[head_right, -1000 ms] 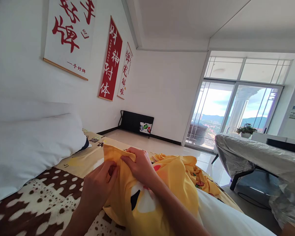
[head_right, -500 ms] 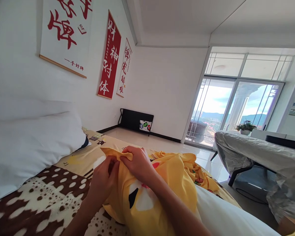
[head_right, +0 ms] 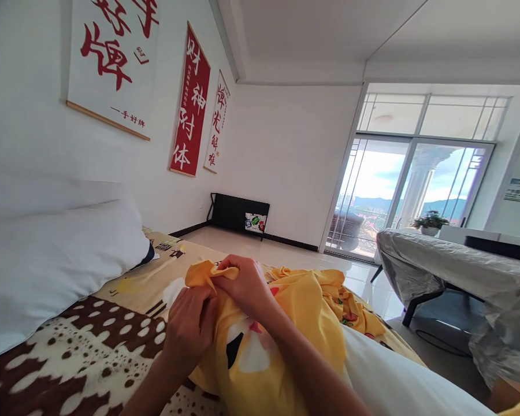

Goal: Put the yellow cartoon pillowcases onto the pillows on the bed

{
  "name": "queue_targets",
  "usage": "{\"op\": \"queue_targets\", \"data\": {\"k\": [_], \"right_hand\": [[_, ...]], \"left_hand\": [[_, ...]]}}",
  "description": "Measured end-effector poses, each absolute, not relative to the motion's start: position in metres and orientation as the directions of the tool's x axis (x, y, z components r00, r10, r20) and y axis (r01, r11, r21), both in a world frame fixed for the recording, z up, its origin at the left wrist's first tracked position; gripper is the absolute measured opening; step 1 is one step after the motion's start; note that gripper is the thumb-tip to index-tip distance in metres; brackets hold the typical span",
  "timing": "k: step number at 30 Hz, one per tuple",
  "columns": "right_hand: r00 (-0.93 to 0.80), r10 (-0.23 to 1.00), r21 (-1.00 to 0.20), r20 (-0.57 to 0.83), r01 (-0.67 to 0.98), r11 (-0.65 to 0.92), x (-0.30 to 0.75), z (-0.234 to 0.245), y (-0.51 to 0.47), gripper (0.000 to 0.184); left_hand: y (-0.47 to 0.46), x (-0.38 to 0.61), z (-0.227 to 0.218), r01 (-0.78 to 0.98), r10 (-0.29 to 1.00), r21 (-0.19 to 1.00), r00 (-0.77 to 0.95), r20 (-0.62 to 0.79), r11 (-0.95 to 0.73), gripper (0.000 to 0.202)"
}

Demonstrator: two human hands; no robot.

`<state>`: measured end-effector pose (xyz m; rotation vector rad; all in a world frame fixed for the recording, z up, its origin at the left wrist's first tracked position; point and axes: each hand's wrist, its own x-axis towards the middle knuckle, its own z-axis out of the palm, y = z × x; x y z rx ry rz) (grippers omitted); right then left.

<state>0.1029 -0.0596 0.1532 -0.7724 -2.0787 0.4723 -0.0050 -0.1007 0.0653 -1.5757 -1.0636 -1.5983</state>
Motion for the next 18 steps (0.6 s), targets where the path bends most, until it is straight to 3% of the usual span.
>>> {"op": "queue_targets", "data": {"k": [5, 12, 18], "right_hand": [[-0.595, 0.666, -0.714, 0.45, 0.209, 0.669, 0.116, 0.16, -0.06, 0.023], [-0.548, 0.698, -0.747, 0.461, 0.185, 0.639, 0.121, 0.16, -0.059, 0.031], [-0.537, 0.706, -0.734, 0.462, 0.216, 0.644, 0.123, 0.157, -0.056, 0.031]], "left_hand": [[-0.09, -0.011, 0.063, 0.877, 0.032, 0.145, -0.146, 0.989, -0.458, 0.012], [-0.08, -0.017, 0.049, 0.62, 0.071, 0.164, -0.171, 0.983, -0.767, 0.021], [-0.054, -0.015, 0.037, 0.536, -0.001, 0.311, -0.504, 0.864, -0.785, 0.04]]}}
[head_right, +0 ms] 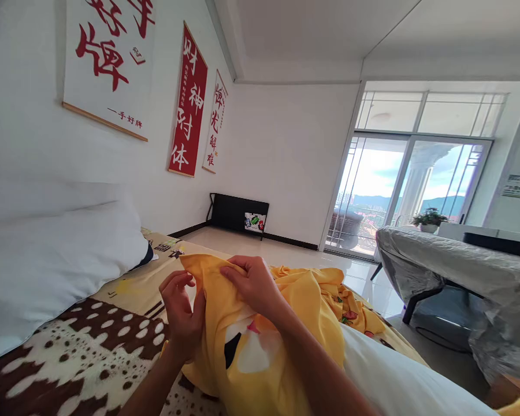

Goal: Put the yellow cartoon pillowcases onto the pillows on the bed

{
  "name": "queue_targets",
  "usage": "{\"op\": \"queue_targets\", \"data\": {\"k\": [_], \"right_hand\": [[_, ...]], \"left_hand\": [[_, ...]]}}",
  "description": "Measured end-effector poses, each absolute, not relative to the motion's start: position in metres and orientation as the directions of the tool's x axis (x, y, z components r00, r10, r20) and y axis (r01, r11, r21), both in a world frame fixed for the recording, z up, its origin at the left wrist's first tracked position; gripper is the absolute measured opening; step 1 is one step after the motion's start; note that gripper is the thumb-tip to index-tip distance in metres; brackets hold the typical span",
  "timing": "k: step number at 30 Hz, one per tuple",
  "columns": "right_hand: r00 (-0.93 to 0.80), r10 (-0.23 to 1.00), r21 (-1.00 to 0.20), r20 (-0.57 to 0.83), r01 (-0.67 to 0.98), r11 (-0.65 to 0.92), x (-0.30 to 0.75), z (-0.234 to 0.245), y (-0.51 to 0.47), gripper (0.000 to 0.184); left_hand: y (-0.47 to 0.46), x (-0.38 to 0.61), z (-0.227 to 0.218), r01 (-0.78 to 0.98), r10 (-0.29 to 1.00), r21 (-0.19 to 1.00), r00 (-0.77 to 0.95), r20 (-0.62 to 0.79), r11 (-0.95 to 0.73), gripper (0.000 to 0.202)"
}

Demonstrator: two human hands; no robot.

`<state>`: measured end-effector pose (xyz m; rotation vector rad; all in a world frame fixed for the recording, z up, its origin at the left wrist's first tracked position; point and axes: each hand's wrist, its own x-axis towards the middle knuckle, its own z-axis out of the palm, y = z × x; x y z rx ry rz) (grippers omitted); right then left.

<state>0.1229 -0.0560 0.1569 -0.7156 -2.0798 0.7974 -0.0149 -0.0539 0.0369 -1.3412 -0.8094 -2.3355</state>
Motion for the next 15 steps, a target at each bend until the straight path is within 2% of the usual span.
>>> {"op": "queue_targets", "data": {"k": [2, 3, 5, 7, 9, 11, 13, 15], "right_hand": [[-0.531, 0.715, -0.74, 0.455, 0.221, 0.635, 0.124, 0.157, -0.055, 0.032], [-0.531, 0.715, -0.74, 0.455, 0.22, 0.635, 0.124, 0.157, -0.055, 0.033], [-0.539, 0.702, -0.731, 0.465, 0.214, 0.648, 0.124, 0.156, -0.055, 0.033], [-0.556, 0.692, -0.727, 0.46, 0.212, 0.653, 0.123, 0.155, -0.054, 0.033], [-0.579, 0.69, -0.734, 0.435, 0.216, 0.644, 0.121, 0.153, -0.055, 0.034], [-0.603, 0.68, -0.73, 0.417, 0.224, 0.646, 0.12, 0.152, -0.057, 0.036], [-0.615, 0.648, -0.683, 0.45, 0.23, 0.693, 0.118, 0.15, -0.058, 0.037], [-0.604, 0.605, -0.599, 0.519, 0.248, 0.762, 0.118, 0.15, -0.06, 0.037]], "left_hand": [[-0.053, -0.015, 0.04, 0.419, 0.123, 0.426, -0.582, 0.804, -0.802, 0.045], [-0.054, -0.016, 0.043, 0.327, 0.24, 0.503, -0.594, 0.768, -0.8, 0.043], [-0.06, -0.018, 0.049, 0.14, 0.51, 0.658, -0.523, 0.683, -0.739, 0.03], [-0.068, -0.02, 0.056, 0.058, 0.662, 0.747, -0.422, 0.62, -0.663, 0.024], [-0.076, -0.022, 0.062, 0.089, 0.676, 0.761, -0.403, 0.618, -0.643, 0.023], [-0.083, -0.023, 0.065, 0.151, 0.632, 0.736, -0.419, 0.652, -0.66, 0.02], [-0.09, -0.023, 0.066, 0.164, 0.62, 0.722, -0.409, 0.67, -0.672, 0.02], [-0.095, -0.023, 0.067, 0.093, 0.661, 0.737, -0.378, 0.648, -0.67, 0.023]]}}
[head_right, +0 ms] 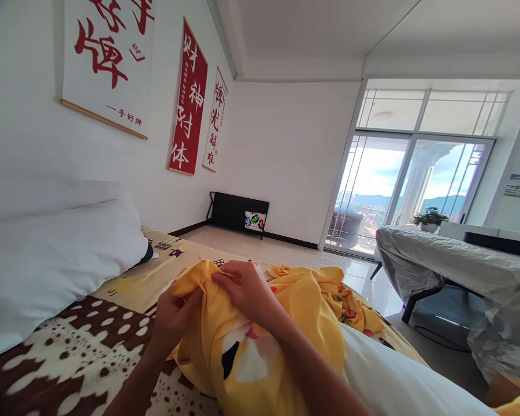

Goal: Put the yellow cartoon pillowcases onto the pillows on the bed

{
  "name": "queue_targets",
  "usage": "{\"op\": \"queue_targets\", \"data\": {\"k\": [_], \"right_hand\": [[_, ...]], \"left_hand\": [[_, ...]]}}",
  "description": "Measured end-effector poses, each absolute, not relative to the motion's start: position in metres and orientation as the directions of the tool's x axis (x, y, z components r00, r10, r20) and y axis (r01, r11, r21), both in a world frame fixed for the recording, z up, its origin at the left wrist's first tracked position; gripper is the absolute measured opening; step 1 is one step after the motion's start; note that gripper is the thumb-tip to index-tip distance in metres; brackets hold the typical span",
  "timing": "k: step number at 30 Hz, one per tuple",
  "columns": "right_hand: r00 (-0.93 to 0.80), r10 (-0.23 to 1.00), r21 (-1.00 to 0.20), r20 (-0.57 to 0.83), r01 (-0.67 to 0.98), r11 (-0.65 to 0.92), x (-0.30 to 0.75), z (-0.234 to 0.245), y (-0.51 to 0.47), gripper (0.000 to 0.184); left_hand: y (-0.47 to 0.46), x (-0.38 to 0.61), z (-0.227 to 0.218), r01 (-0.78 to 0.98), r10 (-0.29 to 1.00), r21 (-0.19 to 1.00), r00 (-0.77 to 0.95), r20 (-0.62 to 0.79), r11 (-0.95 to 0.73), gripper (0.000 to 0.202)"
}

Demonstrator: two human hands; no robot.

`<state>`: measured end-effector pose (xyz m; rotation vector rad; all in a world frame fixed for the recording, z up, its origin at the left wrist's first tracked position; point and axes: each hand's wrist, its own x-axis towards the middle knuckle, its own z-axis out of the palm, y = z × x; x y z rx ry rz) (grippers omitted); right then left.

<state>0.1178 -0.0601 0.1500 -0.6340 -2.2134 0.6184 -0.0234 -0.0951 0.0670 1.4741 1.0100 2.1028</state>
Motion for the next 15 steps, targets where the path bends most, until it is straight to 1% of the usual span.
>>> {"op": "queue_targets", "data": {"k": [3, 7, 10, 13, 15], "right_hand": [[-0.544, 0.581, -0.497, 0.605, 0.312, 0.81, 0.118, 0.151, -0.062, 0.035], [-0.465, 0.61, -0.49, 0.642, 0.364, 0.793, 0.12, 0.15, -0.063, 0.032], [-0.468, 0.619, -0.488, 0.631, 0.381, 0.785, 0.122, 0.151, -0.064, 0.033], [-0.529, 0.606, -0.457, 0.595, 0.398, 0.796, 0.125, 0.155, -0.065, 0.034], [-0.57, 0.608, -0.446, 0.553, 0.413, 0.794, 0.128, 0.159, -0.065, 0.037]], "left_hand": [[-0.099, -0.026, 0.069, -0.056, 0.735, 0.765, -0.329, 0.593, -0.642, 0.028], [-0.094, -0.038, 0.068, -0.107, 0.782, 0.795, -0.298, 0.547, -0.597, 0.037], [-0.084, -0.049, 0.062, -0.212, 0.831, 0.809, -0.249, 0.498, -0.549, 0.043], [-0.075, -0.055, 0.054, -0.373, 0.878, 0.794, -0.194, 0.438, -0.479, 0.05], [-0.071, -0.057, 0.052, -0.433, 0.893, 0.782, -0.181, 0.412, -0.448, 0.054]]}}
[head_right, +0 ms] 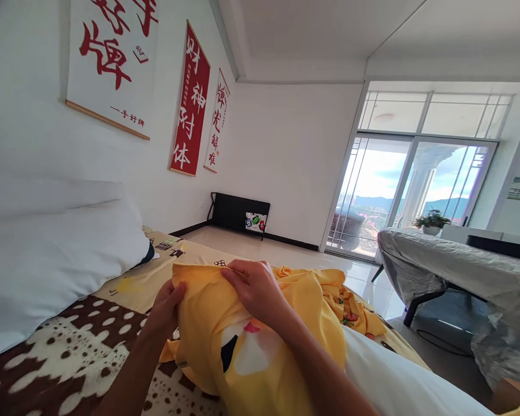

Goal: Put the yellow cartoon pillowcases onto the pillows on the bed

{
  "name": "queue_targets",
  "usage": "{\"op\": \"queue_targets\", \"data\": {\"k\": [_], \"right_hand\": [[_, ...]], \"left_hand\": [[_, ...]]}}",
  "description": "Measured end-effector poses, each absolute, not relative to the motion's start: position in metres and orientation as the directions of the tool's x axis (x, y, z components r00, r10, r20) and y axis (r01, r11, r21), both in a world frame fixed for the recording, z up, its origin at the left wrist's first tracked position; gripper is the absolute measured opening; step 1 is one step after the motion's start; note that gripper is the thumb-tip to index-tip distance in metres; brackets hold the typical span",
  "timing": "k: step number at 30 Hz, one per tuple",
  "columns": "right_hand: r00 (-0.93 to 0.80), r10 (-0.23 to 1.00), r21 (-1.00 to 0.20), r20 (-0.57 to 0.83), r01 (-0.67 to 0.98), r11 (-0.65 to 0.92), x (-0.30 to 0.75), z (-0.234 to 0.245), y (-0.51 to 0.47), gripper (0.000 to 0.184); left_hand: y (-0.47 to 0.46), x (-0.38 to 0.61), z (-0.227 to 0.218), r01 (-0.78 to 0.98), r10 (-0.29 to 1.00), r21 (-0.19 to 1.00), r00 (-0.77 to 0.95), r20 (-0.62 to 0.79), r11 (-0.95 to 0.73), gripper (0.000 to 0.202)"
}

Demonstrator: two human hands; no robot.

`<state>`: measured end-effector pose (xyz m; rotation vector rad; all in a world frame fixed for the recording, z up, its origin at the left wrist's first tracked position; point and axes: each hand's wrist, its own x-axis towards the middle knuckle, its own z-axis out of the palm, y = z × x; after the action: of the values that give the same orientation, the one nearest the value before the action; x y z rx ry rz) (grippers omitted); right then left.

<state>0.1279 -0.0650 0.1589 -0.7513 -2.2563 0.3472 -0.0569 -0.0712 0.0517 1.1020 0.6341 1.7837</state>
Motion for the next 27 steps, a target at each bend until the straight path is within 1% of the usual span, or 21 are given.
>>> {"op": "queue_targets", "data": {"k": [2, 3, 4, 6, 7, 9, 11, 12, 14, 15, 17, 20, 21, 23, 25, 27], "right_hand": [[-0.609, 0.623, -0.454, 0.491, 0.431, 0.779, 0.131, 0.163, -0.065, 0.041], [-0.624, 0.631, -0.46, 0.46, 0.441, 0.771, 0.131, 0.164, -0.065, 0.042], [-0.636, 0.638, -0.462, 0.434, 0.452, 0.763, 0.131, 0.165, -0.066, 0.043], [-0.647, 0.635, -0.436, 0.423, 0.469, 0.768, 0.129, 0.165, -0.069, 0.042], [-0.649, 0.62, -0.407, 0.44, 0.472, 0.782, 0.127, 0.164, -0.071, 0.039], [-0.663, 0.57, -0.332, 0.485, 0.464, 0.821, 0.122, 0.161, -0.077, 0.027], [-0.67, 0.526, -0.278, 0.523, 0.45, 0.849, 0.116, 0.157, -0.083, 0.014], [-0.662, 0.521, -0.276, 0.538, 0.446, 0.851, 0.114, 0.155, -0.085, 0.014], [-0.614, 0.535, -0.306, 0.58, 0.445, 0.842, 0.111, 0.151, -0.088, 0.022], [-0.587, 0.541, -0.322, 0.602, 0.442, 0.838, 0.11, 0.149, -0.089, 0.024], [-0.581, 0.533, -0.328, 0.615, 0.426, 0.843, 0.109, 0.148, -0.089, 0.024], [-0.66, 0.501, -0.311, 0.559, 0.393, 0.865, 0.109, 0.149, -0.089, 0.023], [-0.678, 0.5, -0.315, 0.539, 0.388, 0.866, 0.108, 0.15, -0.089, 0.023], [-0.681, 0.52, -0.322, 0.516, 0.408, 0.854, 0.107, 0.154, -0.091, 0.023], [-0.673, 0.547, -0.319, 0.498, 0.445, 0.837, 0.107, 0.159, -0.094, 0.019], [-0.681, 0.579, -0.303, 0.449, 0.493, 0.815, 0.111, 0.164, -0.095, 0.012]], "left_hand": [[-0.071, -0.057, 0.052, -0.428, 0.89, 0.781, -0.193, 0.414, -0.456, 0.054], [-0.073, -0.057, 0.054, -0.395, 0.881, 0.788, -0.206, 0.426, -0.473, 0.052], [-0.077, -0.056, 0.056, -0.338, 0.866, 0.799, -0.225, 0.446, -0.498, 0.049], [-0.086, -0.054, 0.063, -0.151, 0.805, 0.804, -0.281, 0.522, -0.574, 0.039], [-0.091, -0.052, 0.067, -0.037, 0.759, 0.789, -0.306, 0.575, -0.613, 0.033], [-0.101, -0.047, 0.074, 0.164, 0.656, 0.725, -0.328, 0.68, -0.669, 0.025], [-0.108, -0.042, 0.077, 0.263, 0.586, 0.666, -0.324, 0.743, -0.698, 0.019], [-0.111, -0.04, 0.077, 0.274, 0.572, 0.653, -0.324, 0.754, -0.706, 0.016], [-0.113, -0.038, 0.077, 0.248, 0.557, 0.643, -0.339, 0.758, -0.724, 0.013], [-0.115, -0.037, 0.077, 0.225, 0.561, 0.645, -0.342, 0.754, -0.73, 0.013], [-0.118, -0.037, 0.077, 0.188, 0.61, 0.673, -0.301, 0.733, -0.716, 0.014], [-0.125, -0.041, 0.082, 0.182, 0.717, 0.737, -0.17, 0.676, -0.651, 0.012], [-0.127, -0.042, 0.083, 0.182, 0.735, 0.746, -0.134, 0.665, -0.641, 0.01], [-0.13, -0.045, 0.085, 0.171, 0.729, 0.735, -0.109, 0.676, -0.656, 0.007], [-0.13, -0.047, 0.086, 0.151, 0.695, 0.711, -0.15, 0.703, -0.686, 0.007], [-0.126, -0.047, 0.083, 0.136, 0.655, 0.694, -0.245, 0.715, -0.707, 0.009]]}}
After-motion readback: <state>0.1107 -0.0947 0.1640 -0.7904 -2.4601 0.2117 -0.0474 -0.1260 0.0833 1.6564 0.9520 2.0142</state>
